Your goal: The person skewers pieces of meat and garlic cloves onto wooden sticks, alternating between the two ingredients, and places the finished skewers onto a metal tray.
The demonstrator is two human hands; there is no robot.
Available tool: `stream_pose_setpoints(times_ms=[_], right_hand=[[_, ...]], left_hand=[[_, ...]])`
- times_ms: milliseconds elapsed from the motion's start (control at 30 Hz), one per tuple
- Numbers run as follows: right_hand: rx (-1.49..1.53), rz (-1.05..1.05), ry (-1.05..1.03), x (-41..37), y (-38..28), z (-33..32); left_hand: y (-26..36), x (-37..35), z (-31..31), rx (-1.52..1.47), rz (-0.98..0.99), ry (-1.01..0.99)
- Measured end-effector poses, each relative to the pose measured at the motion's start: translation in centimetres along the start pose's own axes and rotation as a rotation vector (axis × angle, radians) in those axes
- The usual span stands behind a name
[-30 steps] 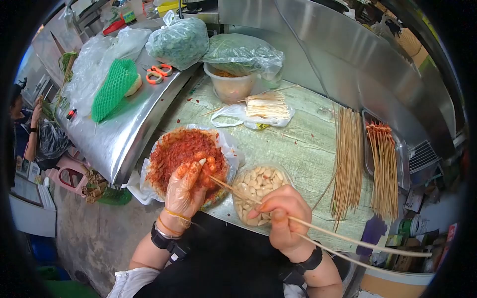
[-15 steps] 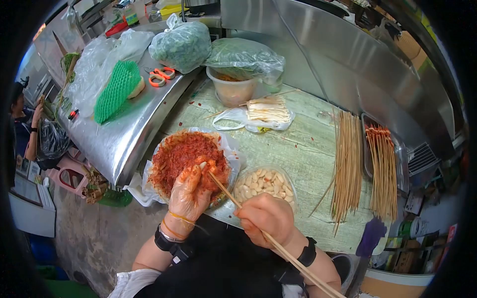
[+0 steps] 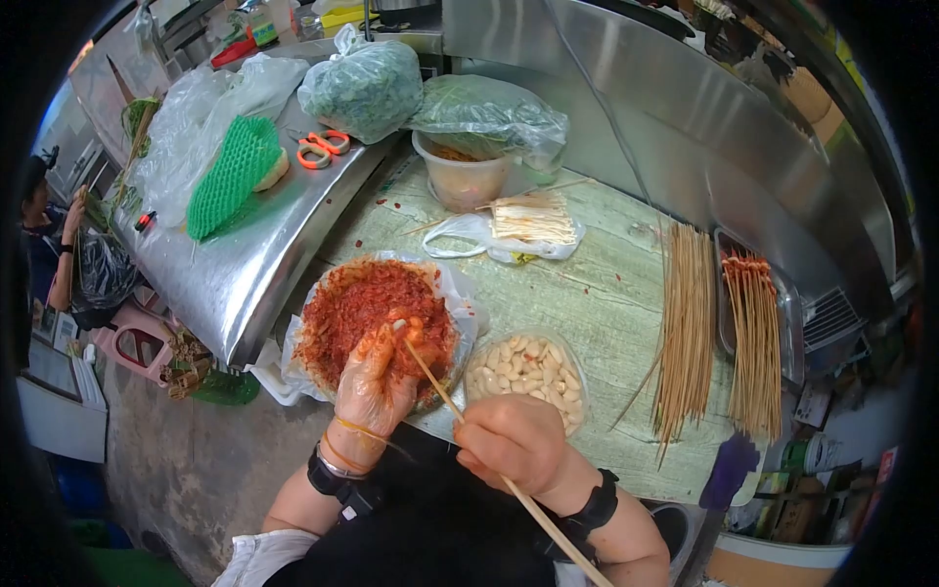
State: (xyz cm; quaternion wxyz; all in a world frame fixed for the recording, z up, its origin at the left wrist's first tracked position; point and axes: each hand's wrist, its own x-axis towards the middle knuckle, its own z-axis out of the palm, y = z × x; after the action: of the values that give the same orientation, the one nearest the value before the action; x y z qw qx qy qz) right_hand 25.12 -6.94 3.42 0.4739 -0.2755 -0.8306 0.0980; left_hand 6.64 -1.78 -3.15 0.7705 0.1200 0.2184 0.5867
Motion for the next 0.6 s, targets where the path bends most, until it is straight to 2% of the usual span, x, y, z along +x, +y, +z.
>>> stream_pose_setpoints(times_ms=[233, 367, 600], right_hand=[[-0.003, 0.031, -0.028, 0.5, -1.1, -1.2], [0.021, 0.081, 0.024, 0.4, -1.0, -1.0], [-0.014, 0.081, 0.06, 0.6, -0.4, 0.0]], left_hand=[[0.0, 0.0, -0.5, -0.06, 0.012, 0.006], [-0.1, -0.2, 0.2, -0.036, 0.057, 0.015], [-0.2, -0.1, -0.5, -0.049, 0.016, 0.009]])
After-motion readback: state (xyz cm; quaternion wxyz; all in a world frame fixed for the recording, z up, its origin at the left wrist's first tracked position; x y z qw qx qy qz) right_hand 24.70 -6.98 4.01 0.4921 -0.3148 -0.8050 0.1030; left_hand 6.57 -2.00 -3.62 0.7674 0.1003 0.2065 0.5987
